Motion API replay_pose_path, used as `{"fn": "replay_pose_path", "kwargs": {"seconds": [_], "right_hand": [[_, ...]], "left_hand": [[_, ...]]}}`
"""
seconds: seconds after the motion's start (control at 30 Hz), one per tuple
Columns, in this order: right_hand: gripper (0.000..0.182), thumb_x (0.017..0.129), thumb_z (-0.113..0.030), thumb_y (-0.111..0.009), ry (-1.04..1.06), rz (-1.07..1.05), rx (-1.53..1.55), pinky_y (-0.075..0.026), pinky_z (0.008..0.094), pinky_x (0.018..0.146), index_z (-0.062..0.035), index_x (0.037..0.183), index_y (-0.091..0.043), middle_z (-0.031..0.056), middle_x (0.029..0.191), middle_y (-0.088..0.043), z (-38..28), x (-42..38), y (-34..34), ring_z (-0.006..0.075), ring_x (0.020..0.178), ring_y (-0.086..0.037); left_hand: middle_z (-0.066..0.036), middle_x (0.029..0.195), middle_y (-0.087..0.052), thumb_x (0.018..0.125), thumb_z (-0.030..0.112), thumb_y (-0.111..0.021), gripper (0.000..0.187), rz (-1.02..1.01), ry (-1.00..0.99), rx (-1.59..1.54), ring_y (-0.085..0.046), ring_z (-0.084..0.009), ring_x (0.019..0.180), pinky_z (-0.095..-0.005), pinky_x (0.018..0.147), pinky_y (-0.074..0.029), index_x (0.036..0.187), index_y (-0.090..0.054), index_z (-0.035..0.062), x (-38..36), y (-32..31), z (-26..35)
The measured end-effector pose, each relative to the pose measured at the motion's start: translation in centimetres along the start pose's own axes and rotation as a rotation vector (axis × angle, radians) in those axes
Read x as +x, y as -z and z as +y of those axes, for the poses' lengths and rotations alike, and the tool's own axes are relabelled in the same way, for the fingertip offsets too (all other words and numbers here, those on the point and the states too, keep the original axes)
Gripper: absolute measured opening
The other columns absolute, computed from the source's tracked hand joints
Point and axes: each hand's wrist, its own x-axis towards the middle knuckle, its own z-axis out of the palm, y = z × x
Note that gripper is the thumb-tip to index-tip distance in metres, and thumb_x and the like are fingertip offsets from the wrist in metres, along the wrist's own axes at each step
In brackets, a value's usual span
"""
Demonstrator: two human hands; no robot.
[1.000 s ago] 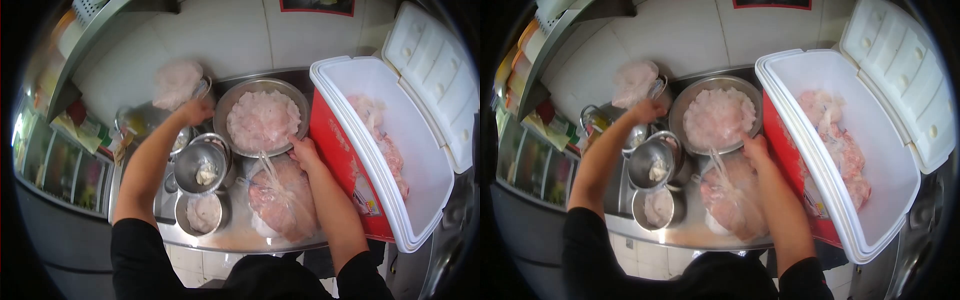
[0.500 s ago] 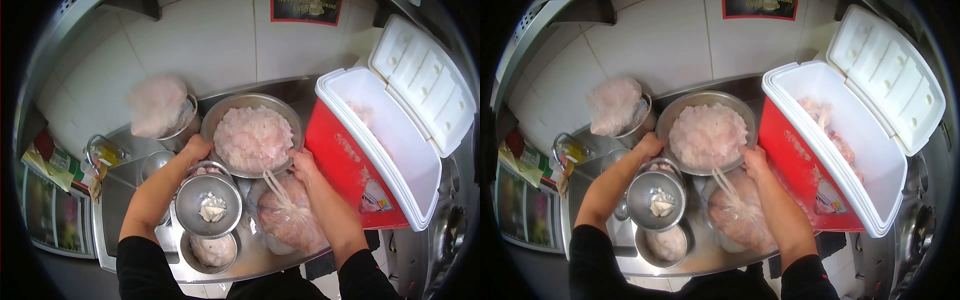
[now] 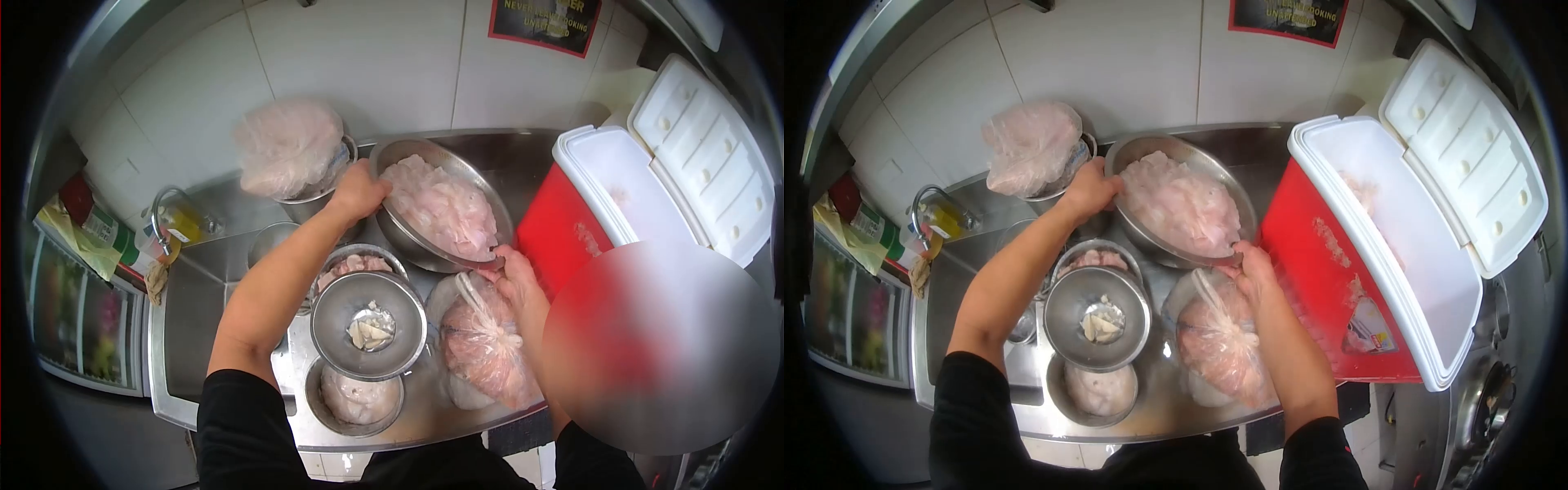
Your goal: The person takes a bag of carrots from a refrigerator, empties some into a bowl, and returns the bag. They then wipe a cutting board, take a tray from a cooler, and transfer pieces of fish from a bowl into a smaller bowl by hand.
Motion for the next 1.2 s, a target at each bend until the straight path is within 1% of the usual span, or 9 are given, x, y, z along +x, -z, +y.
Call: {"fn": "replay_pose_path", "kwargs": {"seconds": [0.27, 0.43, 0.53, 0.57, 0.63, 0.7, 0.83, 1.03, 1.2], "right_hand": [[0.026, 0.087, 0.0, -0.051, 0.055, -0.087, 0.102, -0.053, 0.0542, 0.097, 0.0108, 0.11, -0.052, 0.0247, 0.117, -0.056, -1.1, -2.6, -1.3, 0.0381, 0.109, -0.06], [0.028, 0.086, -0.001, -0.055, 0.16, -0.129, 0.077, -0.056, 0.0506, 0.09, 0.0077, 0.112, -0.051, 0.0213, 0.115, -0.058, -3.4, -6.7, -3.5, 0.0336, 0.104, -0.062], [0.046, 0.083, -0.005, -0.063, 0.189, -0.116, 0.036, -0.055, 0.0486, 0.086, 0.0035, 0.124, -0.045, 0.0177, 0.116, -0.058, -4.0, -8.3, -3.9, 0.0314, 0.105, -0.062], [0.039, 0.083, -0.005, -0.062, 0.214, -0.108, 0.02, -0.056, 0.0471, 0.084, 0.0029, 0.118, -0.049, 0.0161, 0.111, -0.06, -4.3, -9.9, -4.7, 0.0293, 0.101, -0.063], [0.025, 0.084, -0.005, -0.06, 0.268, -0.084, -0.002, -0.058, 0.0441, 0.08, 0.0015, 0.108, -0.056, 0.013, 0.1, -0.063, -5.9, -14.8, -7.1, 0.025, 0.092, -0.066], [0.029, 0.083, -0.007, -0.062, 0.319, -0.181, -0.055, -0.058, 0.0451, 0.081, 0.0023, 0.111, -0.056, 0.0135, 0.102, -0.063, -7.1, -17.1, -7.3, 0.0245, 0.091, -0.066], [0.032, 0.082, -0.008, -0.062, 0.456, -0.301, -0.078, -0.057, 0.0407, 0.079, 0.0028, 0.112, -0.058, 0.0133, 0.104, -0.065, -10.1, -24.6, -7.7, 0.0224, 0.089, -0.066], [0.034, 0.082, -0.008, -0.064, 0.681, -0.403, -0.043, -0.054, 0.035, 0.08, 0.0036, 0.114, -0.059, 0.0139, 0.104, -0.066, -15.6, -31.8, -1.1, 0.0209, 0.093, -0.064], [0.032, 0.084, -0.009, -0.066, 0.849, -0.362, -0.109, -0.053, 0.0328, 0.086, 0.0028, 0.113, -0.062, 0.0129, 0.105, -0.068, -21.5, -38.6, 11.5, 0.0192, 0.094, -0.066]], "left_hand": [[-0.022, 0.09, -0.065, 0.079, 0.016, -0.063, 0.052, 0.089, -0.106, -0.015, -0.064, -0.024, 0.07, -0.0366, 0.062, -0.051, 0.12, -0.05, -0.0139, -0.1, 1.7, 4.6], [-0.018, 0.093, -0.065, 0.079, 0.019, -0.063, 0.066, 0.124, -0.16, -0.094, -0.062, -0.0216, 0.071, -0.0341, 0.062, -0.05, 0.133, -0.044, -0.0132, -3.5, 4.8, 7.7], [-0.011, 0.097, -0.062, 0.081, 0.02, -0.063, 0.061, 0.144, -0.171, -0.127, -0.06, -0.0175, 0.076, -0.0282, 0.061, -0.049, 0.133, -0.046, -0.0063, -5.5, 7.1, 9.2], [-0.01, 0.099, -0.062, 0.082, 0.02, -0.062, 0.058, 0.117, -0.17, -0.126, -0.06, -0.017, 0.077, -0.0283, 0.062, -0.049, 0.132, -0.048, -0.0047, -5.9, 8.3, 9.3], [-0.009, 0.104, -0.062, 0.083, 0.021, -0.062, 0.053, 0.18, -0.235, -0.086, -0.06, -0.0156, 0.083, -0.0273, 0.068, -0.049, 0.129, -0.051, -0.0037, -6.7, 10.5, 9.0], [-0.018, 0.12, -0.06, 0.084, 0.025, -0.062, 0.068, 0.123, -0.264, -0.248, -0.061, -0.0203, 0.103, -0.0289, 0.09, -0.048, 0.137, -0.041, -0.0109, -9.3, 12.0, 9.8], [-0.015, 0.119, -0.06, 0.089, 0.019, -0.058, 0.05, 0.042, -0.343, -0.435, -0.061, -0.0192, 0.104, -0.03, 0.092, -0.047, 0.13, -0.046, -0.0071, -14.9, 13.4, 12.4], [-0.014, 0.114, -0.062, 0.091, 0.02, -0.058, 0.044, 0.139, -0.472, -0.514, -0.061, -0.0191, 0.102, -0.03, 0.092, -0.047, 0.126, -0.05, -0.0055, -21.7, 9.1, 19.5], [-0.013, 0.115, -0.062, 0.094, 0.021, -0.055, 0.043, 0.039, -0.611, -0.528, -0.061, -0.0182, 0.102, -0.0281, 0.09, -0.047, 0.127, -0.05, -0.0063, -27.7, -1.8, 27.4]]}}
